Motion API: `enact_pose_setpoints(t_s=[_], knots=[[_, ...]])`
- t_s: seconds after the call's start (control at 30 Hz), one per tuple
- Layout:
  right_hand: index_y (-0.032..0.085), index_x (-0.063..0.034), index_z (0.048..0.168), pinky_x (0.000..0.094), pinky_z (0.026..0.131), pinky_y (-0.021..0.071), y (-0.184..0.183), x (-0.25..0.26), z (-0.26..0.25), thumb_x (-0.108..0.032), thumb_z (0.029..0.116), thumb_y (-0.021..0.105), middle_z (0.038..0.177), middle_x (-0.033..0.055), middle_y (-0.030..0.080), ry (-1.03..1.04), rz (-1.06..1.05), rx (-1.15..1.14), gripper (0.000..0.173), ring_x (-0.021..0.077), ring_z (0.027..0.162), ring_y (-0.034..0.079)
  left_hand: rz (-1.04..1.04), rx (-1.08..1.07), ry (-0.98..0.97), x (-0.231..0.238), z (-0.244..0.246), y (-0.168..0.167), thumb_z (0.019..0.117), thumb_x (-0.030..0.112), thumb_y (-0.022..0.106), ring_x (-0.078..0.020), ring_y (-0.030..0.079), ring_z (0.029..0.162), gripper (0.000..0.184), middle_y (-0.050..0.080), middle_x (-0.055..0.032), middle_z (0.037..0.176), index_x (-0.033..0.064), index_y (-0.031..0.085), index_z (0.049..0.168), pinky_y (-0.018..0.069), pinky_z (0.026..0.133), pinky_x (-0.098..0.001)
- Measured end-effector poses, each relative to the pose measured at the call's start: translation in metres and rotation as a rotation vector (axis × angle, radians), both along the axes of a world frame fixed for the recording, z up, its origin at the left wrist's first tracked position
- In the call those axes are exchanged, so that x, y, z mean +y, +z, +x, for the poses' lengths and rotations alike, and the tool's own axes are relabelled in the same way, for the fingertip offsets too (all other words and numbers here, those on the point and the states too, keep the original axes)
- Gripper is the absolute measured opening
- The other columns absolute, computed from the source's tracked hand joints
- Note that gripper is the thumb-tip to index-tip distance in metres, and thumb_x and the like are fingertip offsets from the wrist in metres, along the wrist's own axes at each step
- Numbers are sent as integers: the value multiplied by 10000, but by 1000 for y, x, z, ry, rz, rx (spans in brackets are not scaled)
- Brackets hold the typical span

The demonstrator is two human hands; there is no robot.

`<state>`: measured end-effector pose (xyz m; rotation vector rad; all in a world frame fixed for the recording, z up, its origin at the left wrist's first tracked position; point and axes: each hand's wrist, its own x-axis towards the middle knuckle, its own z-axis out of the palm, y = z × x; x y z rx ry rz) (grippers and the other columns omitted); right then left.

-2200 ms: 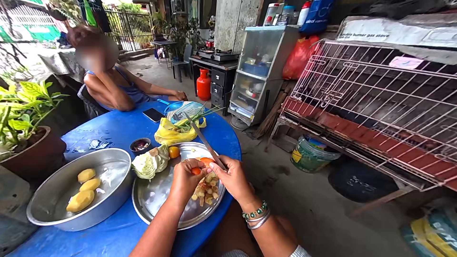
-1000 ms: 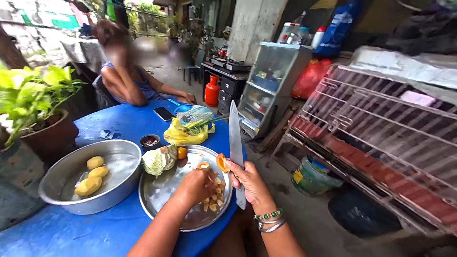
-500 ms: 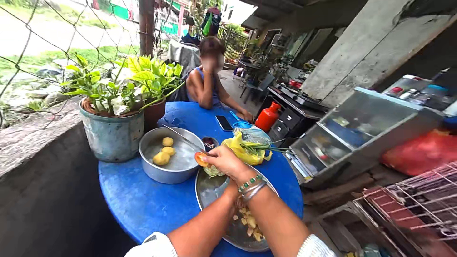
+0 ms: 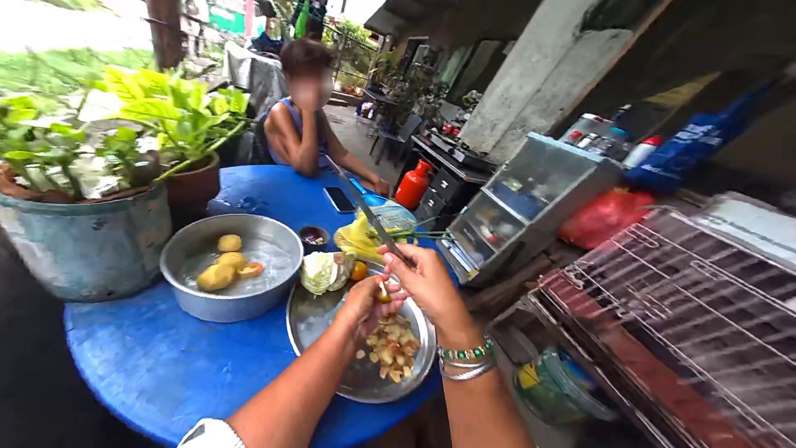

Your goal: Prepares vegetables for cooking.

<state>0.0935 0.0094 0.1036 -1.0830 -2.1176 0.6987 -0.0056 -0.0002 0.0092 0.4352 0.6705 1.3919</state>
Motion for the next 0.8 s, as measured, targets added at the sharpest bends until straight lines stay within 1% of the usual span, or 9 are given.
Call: enact_pose_setpoints(t_s=[0.07,0.13,0.3,0.4,0.5,0.57,0.67,0.73,0.8], knots=[[722,-53,1147,213,532,447,-18,-3,34,-189,1042,558,854,11,684,-73,-36,77,237,29,571,527,50,34,-59,1,1,-3,1110,138,314,-238,706,851,347,671,-168,1036,-56,457,1360,600,795,-385],[716,-42,1158,212,510,448,-42,-9,61,-186,1045,544,854,8,682,-124,-89,161,251,32,550,519,120,86,-137,3,1,-8,1100,118,295,-257,707,922,374,667,-188,1106,-58,431,1401,593,849,-401],[709,-24,1128,171,447,372,-84,-31,95,-136,1039,542,805,-17,653,-139,-227,417,220,4,486,432,209,163,-278,-2,1,-6,1016,-8,271,-274,706,1031,404,673,-195,1169,-56,435,1383,582,933,-408],[677,-12,1207,167,441,369,-93,-38,100,-130,1030,558,829,-9,672,-137,-283,497,244,0,484,432,295,298,-299,-4,5,-11,1004,16,317,-258,669,1113,438,623,-181,1270,-37,396,1432,559,972,-396],[669,-9,1240,184,476,408,-102,-39,96,-154,956,673,862,9,708,-169,-283,514,319,3,518,478,382,391,-286,-8,11,-13,1022,34,378,-212,645,1138,411,572,-145,1341,0,365,1432,559,972,-363],[691,-7,1209,192,491,428,-107,-39,92,-173,954,686,844,7,692,-188,-262,518,305,6,526,486,446,416,-324,-10,12,-12,1024,44,403,-190,641,1139,400,544,-133,1371,15,340,1418,557,975,-349],[727,-24,1130,196,490,436,-111,-36,86,-160,936,706,791,-4,667,-234,-225,555,239,16,527,497,518,523,-380,-11,11,-13,1038,92,435,-170,642,1133,407,584,-112,1312,3,339,1423,546,994,-333],[737,-37,1098,199,493,436,-113,-33,86,-139,919,718,791,-5,668,-260,-199,594,207,20,535,503,526,579,-394,-10,8,-12,1049,115,443,-176,645,1156,367,608,-114,1315,0,376,1392,542,1018,-346],[744,-40,1068,188,484,430,-112,-31,89,-129,910,730,804,-3,694,-286,-177,631,183,10,533,514,511,635,-399,-9,8,-10,1060,129,454,-185,660,1135,352,621,-124,1303,-13,436,1381,562,991,-358]])
